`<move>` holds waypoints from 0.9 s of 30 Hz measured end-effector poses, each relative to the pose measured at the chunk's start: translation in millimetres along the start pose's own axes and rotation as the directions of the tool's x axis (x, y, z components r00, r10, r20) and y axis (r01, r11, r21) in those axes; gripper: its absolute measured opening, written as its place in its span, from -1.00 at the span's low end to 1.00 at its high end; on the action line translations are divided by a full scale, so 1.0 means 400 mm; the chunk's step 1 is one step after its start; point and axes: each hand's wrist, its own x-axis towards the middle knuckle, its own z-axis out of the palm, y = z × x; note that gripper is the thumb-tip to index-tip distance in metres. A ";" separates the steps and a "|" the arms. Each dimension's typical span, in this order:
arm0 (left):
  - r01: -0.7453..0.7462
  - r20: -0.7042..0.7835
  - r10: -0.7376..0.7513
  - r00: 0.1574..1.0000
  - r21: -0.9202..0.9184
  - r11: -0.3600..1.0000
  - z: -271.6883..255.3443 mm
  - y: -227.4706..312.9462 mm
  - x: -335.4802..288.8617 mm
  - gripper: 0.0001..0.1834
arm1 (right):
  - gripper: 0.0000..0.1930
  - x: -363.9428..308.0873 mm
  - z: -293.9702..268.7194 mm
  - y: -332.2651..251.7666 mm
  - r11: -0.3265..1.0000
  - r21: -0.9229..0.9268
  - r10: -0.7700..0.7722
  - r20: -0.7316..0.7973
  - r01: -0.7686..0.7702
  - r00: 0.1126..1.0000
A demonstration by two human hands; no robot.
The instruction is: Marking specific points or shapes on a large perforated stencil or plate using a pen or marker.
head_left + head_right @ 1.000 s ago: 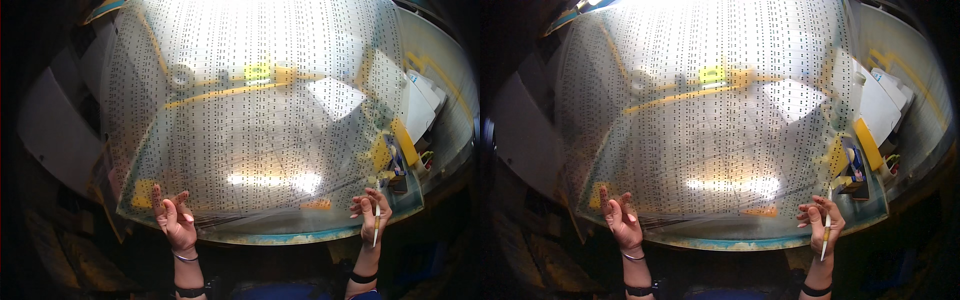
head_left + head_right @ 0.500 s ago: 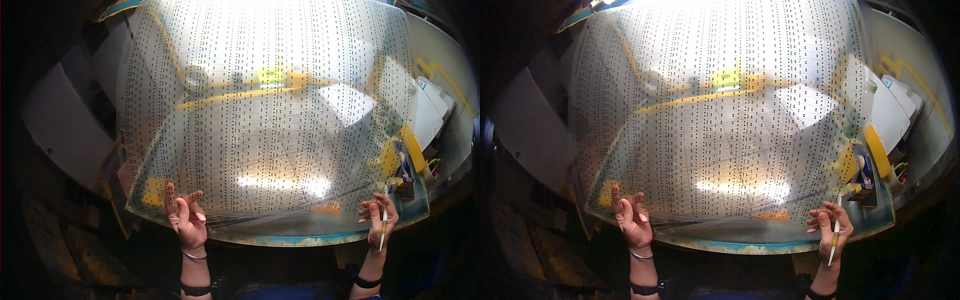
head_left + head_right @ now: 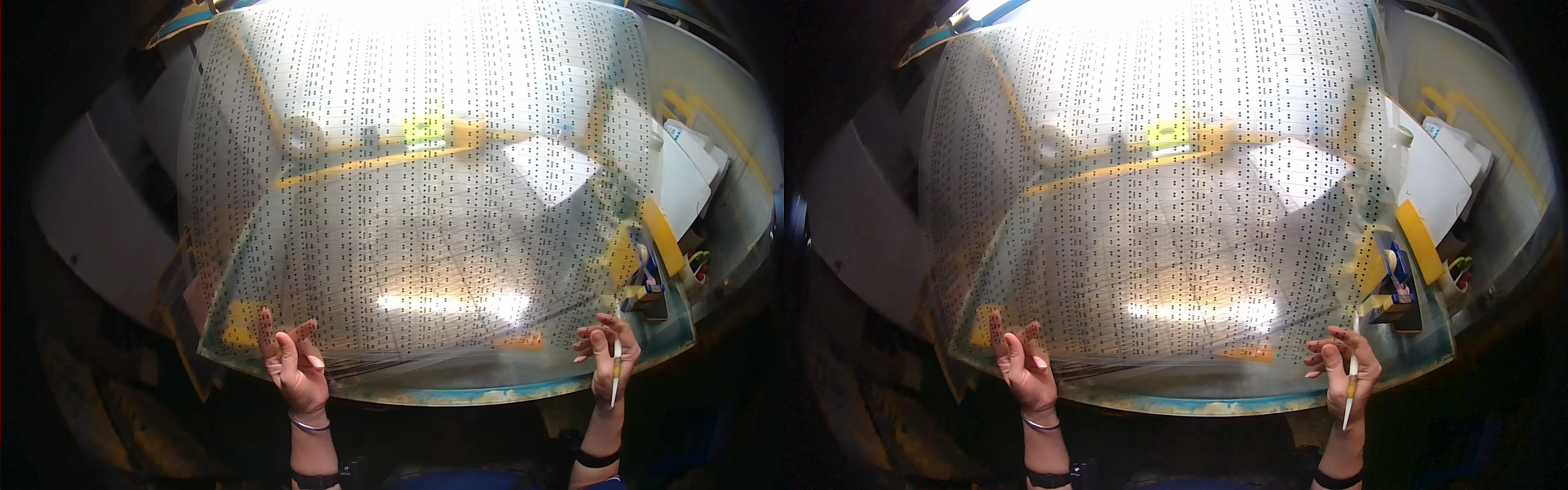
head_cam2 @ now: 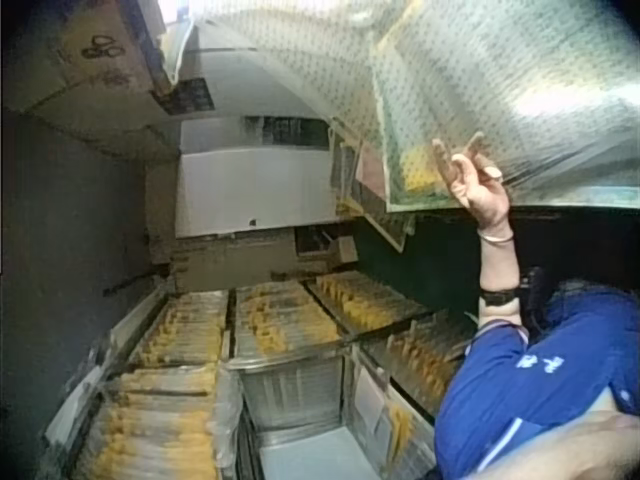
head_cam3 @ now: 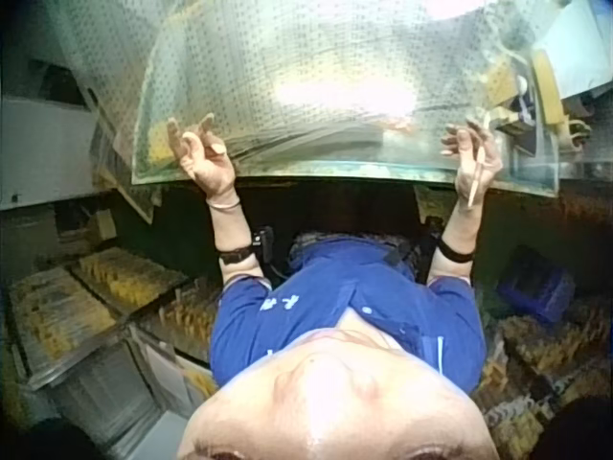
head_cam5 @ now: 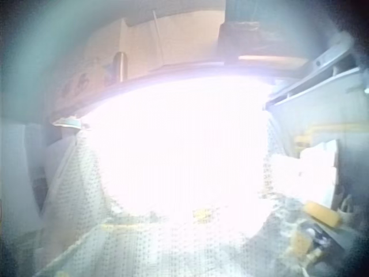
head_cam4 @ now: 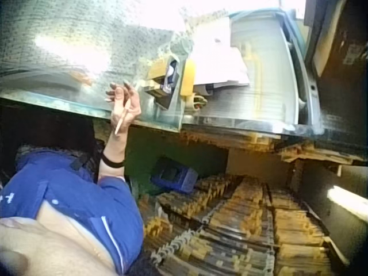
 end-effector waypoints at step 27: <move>0.000 0.015 -0.001 1.000 0.025 1.000 0.006 0.003 -0.002 -0.51 | -0.65 0.000 -0.009 0.019 0.997 -0.081 0.006 -0.076 -0.012 0.997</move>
